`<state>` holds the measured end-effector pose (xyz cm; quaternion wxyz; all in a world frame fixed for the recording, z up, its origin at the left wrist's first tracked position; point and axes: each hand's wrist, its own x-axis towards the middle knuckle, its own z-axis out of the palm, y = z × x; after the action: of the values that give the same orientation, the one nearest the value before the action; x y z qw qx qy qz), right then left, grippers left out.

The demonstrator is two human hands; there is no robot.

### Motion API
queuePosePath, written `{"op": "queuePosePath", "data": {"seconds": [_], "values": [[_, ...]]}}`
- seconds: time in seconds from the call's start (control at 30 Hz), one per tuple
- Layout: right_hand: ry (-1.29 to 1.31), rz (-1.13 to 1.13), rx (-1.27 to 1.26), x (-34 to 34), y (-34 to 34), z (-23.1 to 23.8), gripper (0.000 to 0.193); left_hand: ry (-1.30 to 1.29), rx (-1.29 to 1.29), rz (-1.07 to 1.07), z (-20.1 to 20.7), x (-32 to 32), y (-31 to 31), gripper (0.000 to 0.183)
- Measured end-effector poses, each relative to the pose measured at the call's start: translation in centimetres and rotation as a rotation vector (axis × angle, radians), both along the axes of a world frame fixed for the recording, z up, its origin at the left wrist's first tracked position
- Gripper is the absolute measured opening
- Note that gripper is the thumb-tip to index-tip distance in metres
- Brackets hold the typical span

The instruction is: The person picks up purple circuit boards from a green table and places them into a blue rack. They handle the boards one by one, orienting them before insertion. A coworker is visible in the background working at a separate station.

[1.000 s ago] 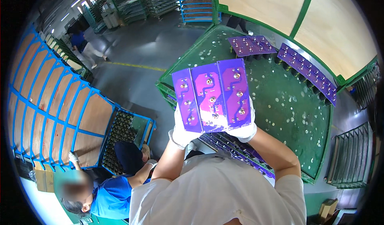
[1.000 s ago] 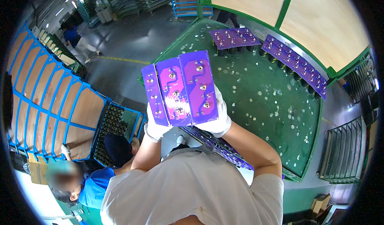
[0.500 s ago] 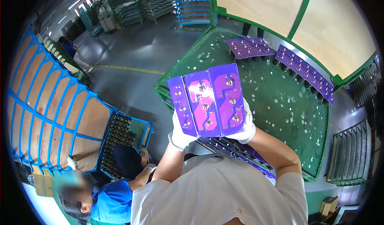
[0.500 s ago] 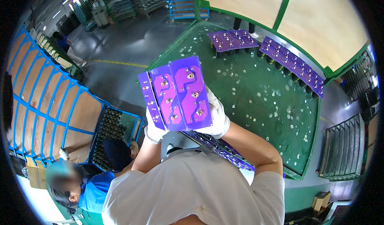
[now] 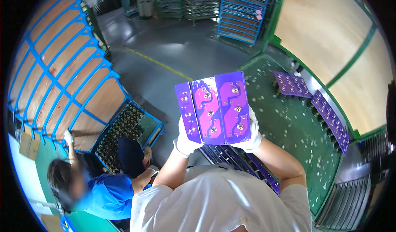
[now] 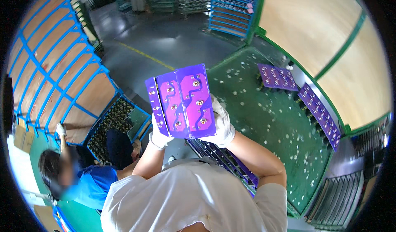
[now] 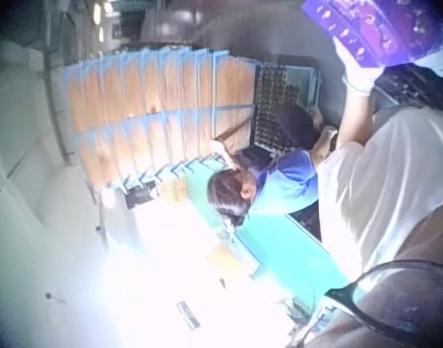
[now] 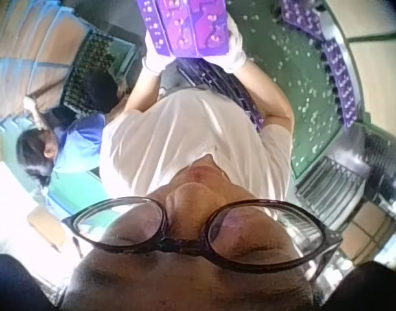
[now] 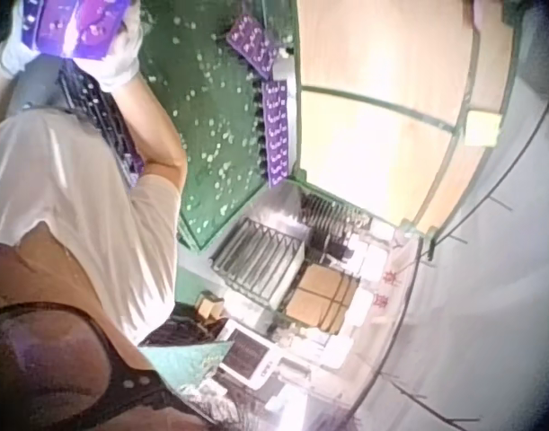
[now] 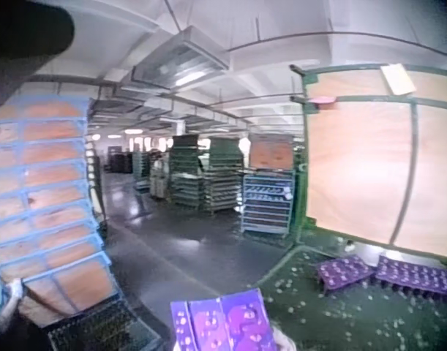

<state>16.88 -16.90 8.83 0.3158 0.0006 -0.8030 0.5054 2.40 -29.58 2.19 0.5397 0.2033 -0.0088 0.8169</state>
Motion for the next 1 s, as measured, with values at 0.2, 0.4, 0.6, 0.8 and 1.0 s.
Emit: {"op": "queuePosePath", "data": {"seconds": [0.2,0.4,0.6,0.8,1.0], "values": [[-0.051,0.193,-0.196,-7.1,-2.7,0.6,0.040,0.354,-0.254,0.466,-2.0,-4.9,-4.0,0.052],[-0.099,0.554,-0.797,-13.2,-6.0,1.3,0.043,-0.067,-0.021,0.351,-2.0,-8.7,-8.0,0.052],[0.334,0.257,0.626,-21.0,-8.3,-0.2,0.056,0.443,-0.331,1.089,-3.2,-11.4,-11.1,0.063],[-0.085,0.195,0.407,-28.6,-12.8,-5.4,0.047,0.349,-0.808,1.186,-12.9,-14.6,-15.4,0.037],[-0.517,0.335,0.318,-34.8,-16.8,-14.2,0.043,0.146,-1.149,1.178,-18.5,-16.0,-19.4,0.027]]}}
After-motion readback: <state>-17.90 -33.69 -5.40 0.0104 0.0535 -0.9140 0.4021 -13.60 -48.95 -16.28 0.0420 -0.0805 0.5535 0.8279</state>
